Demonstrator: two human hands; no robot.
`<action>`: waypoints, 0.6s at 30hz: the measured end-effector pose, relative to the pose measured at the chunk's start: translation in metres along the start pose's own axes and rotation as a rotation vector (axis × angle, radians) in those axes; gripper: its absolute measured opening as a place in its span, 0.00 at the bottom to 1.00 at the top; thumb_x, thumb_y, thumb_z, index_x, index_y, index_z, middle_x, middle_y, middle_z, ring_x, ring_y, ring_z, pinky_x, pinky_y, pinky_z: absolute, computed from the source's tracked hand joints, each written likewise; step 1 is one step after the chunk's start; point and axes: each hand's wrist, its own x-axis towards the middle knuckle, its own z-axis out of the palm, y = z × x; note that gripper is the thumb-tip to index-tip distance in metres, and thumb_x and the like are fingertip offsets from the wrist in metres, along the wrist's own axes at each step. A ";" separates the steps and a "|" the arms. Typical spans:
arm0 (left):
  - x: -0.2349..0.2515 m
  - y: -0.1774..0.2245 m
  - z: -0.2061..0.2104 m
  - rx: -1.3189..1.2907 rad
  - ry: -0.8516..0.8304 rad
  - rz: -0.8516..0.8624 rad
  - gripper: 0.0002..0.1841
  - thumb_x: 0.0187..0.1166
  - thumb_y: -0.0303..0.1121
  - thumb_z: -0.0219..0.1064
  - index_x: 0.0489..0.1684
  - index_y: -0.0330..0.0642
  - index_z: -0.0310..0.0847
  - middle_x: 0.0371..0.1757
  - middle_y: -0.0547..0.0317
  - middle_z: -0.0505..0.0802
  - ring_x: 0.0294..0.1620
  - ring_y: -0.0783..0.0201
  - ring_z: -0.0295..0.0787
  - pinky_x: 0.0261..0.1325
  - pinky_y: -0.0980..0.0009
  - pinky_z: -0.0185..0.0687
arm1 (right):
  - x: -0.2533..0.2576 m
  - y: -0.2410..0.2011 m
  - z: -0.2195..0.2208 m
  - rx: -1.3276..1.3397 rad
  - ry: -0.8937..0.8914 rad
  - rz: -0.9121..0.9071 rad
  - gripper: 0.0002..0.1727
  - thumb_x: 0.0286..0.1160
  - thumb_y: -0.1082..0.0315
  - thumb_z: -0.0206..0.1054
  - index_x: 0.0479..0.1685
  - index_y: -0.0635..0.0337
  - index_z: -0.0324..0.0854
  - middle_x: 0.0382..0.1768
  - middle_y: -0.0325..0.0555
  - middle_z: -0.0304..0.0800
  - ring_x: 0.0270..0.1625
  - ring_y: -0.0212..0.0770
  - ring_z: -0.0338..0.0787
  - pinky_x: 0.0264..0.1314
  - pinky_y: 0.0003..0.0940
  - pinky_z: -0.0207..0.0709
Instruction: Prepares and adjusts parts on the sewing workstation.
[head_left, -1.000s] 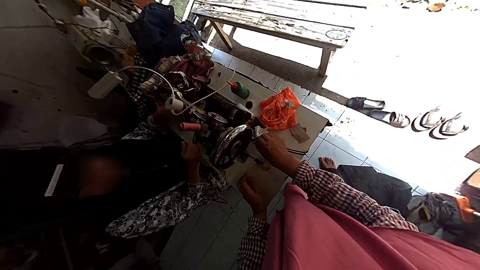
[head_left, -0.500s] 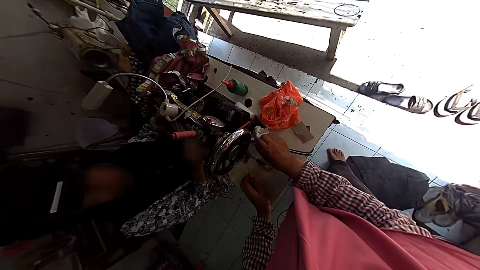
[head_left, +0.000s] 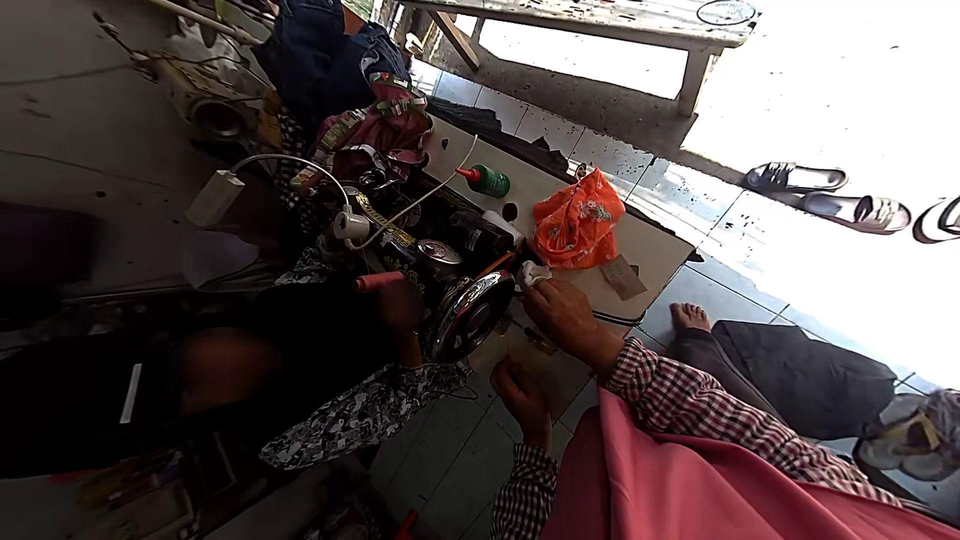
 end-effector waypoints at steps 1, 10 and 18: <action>0.000 0.000 0.000 0.002 0.000 -0.006 0.16 0.82 0.25 0.54 0.59 0.20 0.79 0.56 0.33 0.85 0.60 0.52 0.81 0.68 0.68 0.75 | 0.000 0.000 0.001 -0.003 0.002 -0.002 0.08 0.74 0.70 0.67 0.34 0.66 0.89 0.26 0.50 0.87 0.31 0.48 0.90 0.32 0.37 0.84; 0.000 0.002 -0.001 0.033 -0.003 -0.020 0.15 0.83 0.25 0.54 0.58 0.21 0.79 0.55 0.35 0.85 0.60 0.54 0.81 0.68 0.69 0.75 | -0.001 0.001 0.000 0.024 -0.003 0.011 0.10 0.77 0.68 0.66 0.37 0.65 0.90 0.27 0.49 0.88 0.31 0.47 0.91 0.34 0.36 0.84; 0.000 0.003 0.000 0.040 0.004 -0.031 0.16 0.82 0.26 0.54 0.57 0.21 0.80 0.56 0.36 0.85 0.62 0.53 0.81 0.71 0.68 0.74 | -0.001 0.002 -0.001 0.050 -0.009 0.011 0.09 0.76 0.69 0.66 0.38 0.66 0.90 0.26 0.49 0.88 0.30 0.47 0.90 0.33 0.36 0.84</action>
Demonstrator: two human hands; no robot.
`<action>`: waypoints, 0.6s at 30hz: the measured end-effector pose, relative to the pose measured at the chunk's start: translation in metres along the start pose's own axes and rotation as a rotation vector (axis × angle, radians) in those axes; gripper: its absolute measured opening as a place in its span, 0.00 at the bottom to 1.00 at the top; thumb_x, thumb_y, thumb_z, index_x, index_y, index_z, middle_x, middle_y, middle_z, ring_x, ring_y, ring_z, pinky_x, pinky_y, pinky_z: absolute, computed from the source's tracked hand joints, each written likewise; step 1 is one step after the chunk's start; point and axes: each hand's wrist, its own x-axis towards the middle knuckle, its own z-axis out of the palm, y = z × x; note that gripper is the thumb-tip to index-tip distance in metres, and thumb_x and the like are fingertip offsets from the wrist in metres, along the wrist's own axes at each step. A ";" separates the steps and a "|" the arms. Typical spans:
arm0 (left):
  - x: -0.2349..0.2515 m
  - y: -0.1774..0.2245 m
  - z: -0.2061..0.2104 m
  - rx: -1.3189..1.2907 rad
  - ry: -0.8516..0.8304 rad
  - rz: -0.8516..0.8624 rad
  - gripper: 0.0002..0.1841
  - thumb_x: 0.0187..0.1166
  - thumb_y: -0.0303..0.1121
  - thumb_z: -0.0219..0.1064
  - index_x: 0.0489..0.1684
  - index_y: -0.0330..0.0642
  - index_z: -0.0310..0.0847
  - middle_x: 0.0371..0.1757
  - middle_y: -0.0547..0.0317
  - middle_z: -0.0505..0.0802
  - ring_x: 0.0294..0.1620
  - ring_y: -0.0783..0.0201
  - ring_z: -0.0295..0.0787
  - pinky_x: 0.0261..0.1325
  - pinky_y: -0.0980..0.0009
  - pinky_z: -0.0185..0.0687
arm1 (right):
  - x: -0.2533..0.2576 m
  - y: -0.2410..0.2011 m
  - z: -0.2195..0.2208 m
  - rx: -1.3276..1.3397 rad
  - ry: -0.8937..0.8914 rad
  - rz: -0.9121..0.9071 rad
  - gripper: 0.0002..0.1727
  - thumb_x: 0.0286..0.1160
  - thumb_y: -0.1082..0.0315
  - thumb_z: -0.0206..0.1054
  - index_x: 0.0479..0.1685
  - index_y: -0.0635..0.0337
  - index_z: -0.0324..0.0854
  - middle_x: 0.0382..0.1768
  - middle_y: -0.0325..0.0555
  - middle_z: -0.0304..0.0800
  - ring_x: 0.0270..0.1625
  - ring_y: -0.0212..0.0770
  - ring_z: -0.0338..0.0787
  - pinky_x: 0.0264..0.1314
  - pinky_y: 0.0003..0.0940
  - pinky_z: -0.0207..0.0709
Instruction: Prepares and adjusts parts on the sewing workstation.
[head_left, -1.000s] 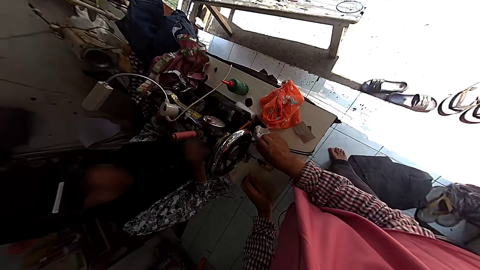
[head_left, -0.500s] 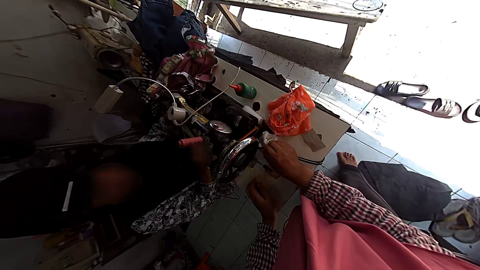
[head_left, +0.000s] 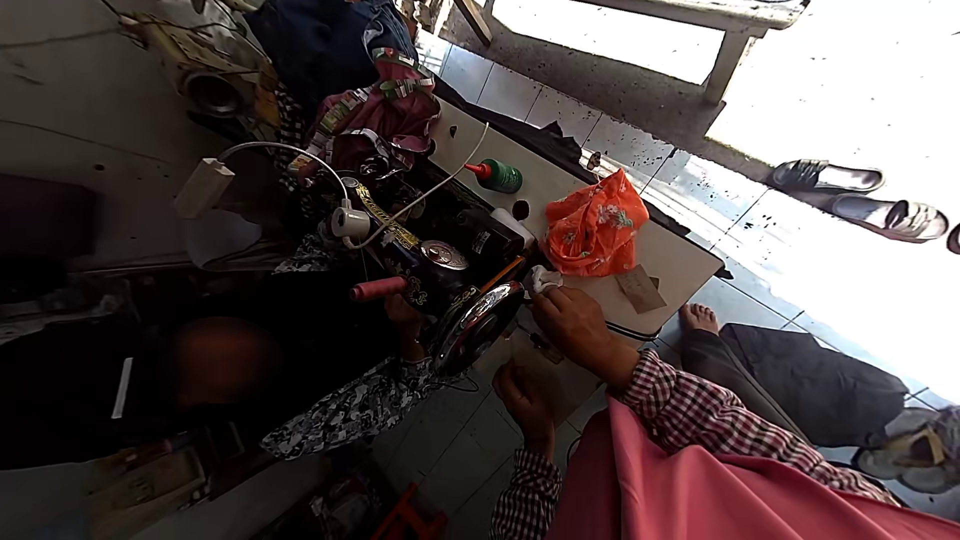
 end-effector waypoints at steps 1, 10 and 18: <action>0.000 0.000 0.000 -0.002 0.001 0.001 0.15 0.82 0.26 0.54 0.57 0.21 0.80 0.56 0.36 0.85 0.62 0.54 0.81 0.70 0.69 0.74 | 0.000 0.000 0.000 -0.001 -0.003 0.002 0.09 0.76 0.70 0.66 0.38 0.66 0.90 0.26 0.49 0.88 0.30 0.47 0.91 0.33 0.36 0.84; 0.001 -0.001 0.001 0.001 0.001 0.011 0.15 0.83 0.26 0.54 0.56 0.21 0.80 0.55 0.36 0.85 0.61 0.56 0.80 0.69 0.72 0.74 | 0.000 0.002 -0.001 0.012 -0.021 -0.006 0.10 0.77 0.69 0.65 0.38 0.66 0.90 0.26 0.49 0.87 0.31 0.48 0.91 0.32 0.36 0.84; 0.001 -0.002 0.000 0.005 0.002 0.012 0.15 0.83 0.26 0.54 0.56 0.22 0.79 0.55 0.37 0.85 0.60 0.58 0.81 0.68 0.73 0.74 | 0.001 0.002 -0.002 0.012 -0.022 -0.006 0.10 0.77 0.69 0.65 0.37 0.65 0.90 0.26 0.49 0.88 0.31 0.47 0.91 0.34 0.36 0.84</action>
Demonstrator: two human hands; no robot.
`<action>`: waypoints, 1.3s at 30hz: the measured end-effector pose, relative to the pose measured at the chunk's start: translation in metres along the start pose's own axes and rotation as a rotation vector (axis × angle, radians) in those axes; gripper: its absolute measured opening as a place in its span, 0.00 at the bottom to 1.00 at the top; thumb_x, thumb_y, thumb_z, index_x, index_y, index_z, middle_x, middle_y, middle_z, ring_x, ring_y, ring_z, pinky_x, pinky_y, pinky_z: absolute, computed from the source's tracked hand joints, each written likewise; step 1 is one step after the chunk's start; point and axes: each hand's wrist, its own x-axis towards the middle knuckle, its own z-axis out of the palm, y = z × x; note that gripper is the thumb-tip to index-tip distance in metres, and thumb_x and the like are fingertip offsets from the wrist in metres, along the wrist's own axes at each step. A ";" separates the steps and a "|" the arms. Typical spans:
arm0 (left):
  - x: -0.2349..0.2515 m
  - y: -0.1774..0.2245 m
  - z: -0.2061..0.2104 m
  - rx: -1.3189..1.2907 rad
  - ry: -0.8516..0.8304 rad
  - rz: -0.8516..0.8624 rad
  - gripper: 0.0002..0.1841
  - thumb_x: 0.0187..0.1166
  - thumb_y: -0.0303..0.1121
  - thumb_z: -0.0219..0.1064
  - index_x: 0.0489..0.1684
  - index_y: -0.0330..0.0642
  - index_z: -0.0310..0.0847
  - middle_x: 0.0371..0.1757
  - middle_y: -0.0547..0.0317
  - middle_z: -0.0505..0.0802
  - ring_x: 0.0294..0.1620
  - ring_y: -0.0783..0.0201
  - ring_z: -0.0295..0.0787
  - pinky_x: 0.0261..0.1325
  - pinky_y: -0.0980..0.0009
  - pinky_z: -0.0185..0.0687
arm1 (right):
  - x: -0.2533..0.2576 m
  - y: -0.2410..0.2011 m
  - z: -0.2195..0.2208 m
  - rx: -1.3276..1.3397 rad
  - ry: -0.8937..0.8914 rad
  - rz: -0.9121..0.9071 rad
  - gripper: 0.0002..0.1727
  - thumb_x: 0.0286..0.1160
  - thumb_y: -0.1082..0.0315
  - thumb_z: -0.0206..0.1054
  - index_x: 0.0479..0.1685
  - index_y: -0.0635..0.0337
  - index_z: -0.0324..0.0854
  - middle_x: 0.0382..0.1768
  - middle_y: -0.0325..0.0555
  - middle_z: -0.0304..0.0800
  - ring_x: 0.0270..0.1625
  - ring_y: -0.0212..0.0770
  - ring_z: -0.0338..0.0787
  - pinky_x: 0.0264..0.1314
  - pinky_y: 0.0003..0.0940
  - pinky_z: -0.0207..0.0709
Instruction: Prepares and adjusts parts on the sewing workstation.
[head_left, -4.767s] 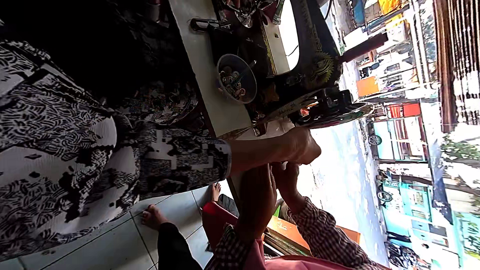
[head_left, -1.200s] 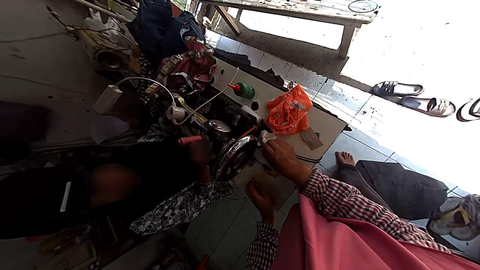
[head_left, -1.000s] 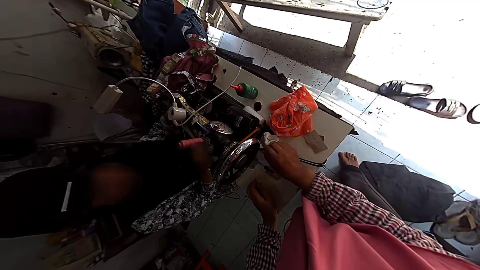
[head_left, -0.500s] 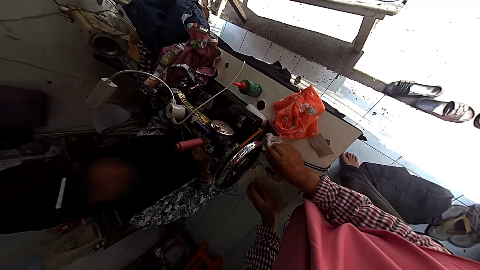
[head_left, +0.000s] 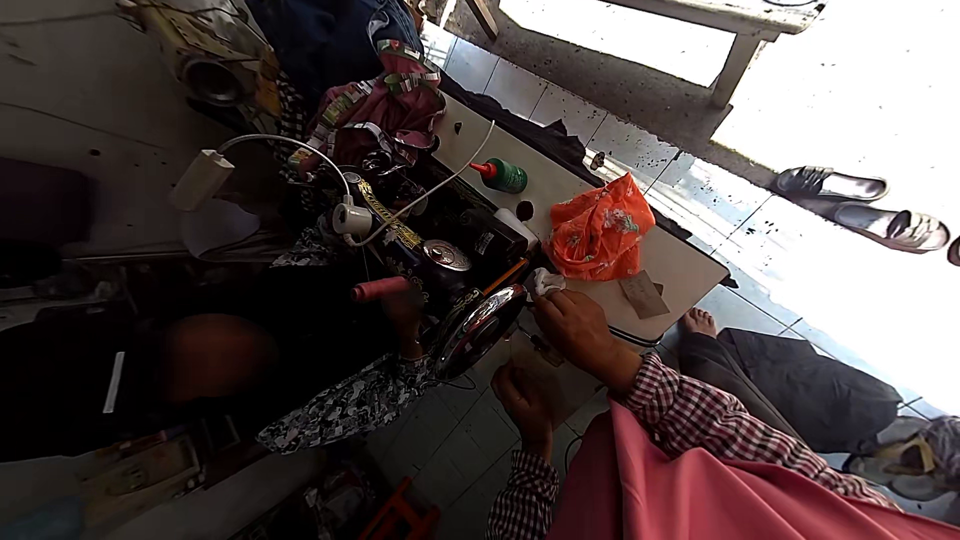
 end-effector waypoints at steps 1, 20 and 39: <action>0.000 0.000 0.000 -0.004 0.000 -0.003 0.15 0.83 0.26 0.54 0.56 0.22 0.79 0.55 0.37 0.85 0.60 0.58 0.81 0.67 0.74 0.75 | 0.000 0.000 0.000 -0.001 -0.001 0.001 0.10 0.77 0.69 0.65 0.37 0.65 0.90 0.26 0.49 0.88 0.31 0.47 0.91 0.34 0.36 0.84; 0.000 0.003 0.002 -0.016 0.009 -0.030 0.15 0.82 0.25 0.54 0.56 0.22 0.79 0.55 0.38 0.84 0.60 0.59 0.80 0.67 0.74 0.74 | 0.001 0.000 -0.001 0.013 -0.017 0.015 0.11 0.78 0.69 0.64 0.36 0.65 0.90 0.25 0.49 0.88 0.30 0.47 0.91 0.32 0.36 0.83; 0.001 -0.004 -0.001 -0.152 0.000 0.029 0.10 0.83 0.29 0.55 0.48 0.31 0.77 0.48 0.51 0.83 0.56 0.75 0.79 0.67 0.84 0.70 | 0.009 -0.002 -0.015 -0.071 -0.104 -0.011 0.12 0.81 0.68 0.61 0.34 0.63 0.88 0.25 0.48 0.89 0.29 0.44 0.89 0.32 0.32 0.80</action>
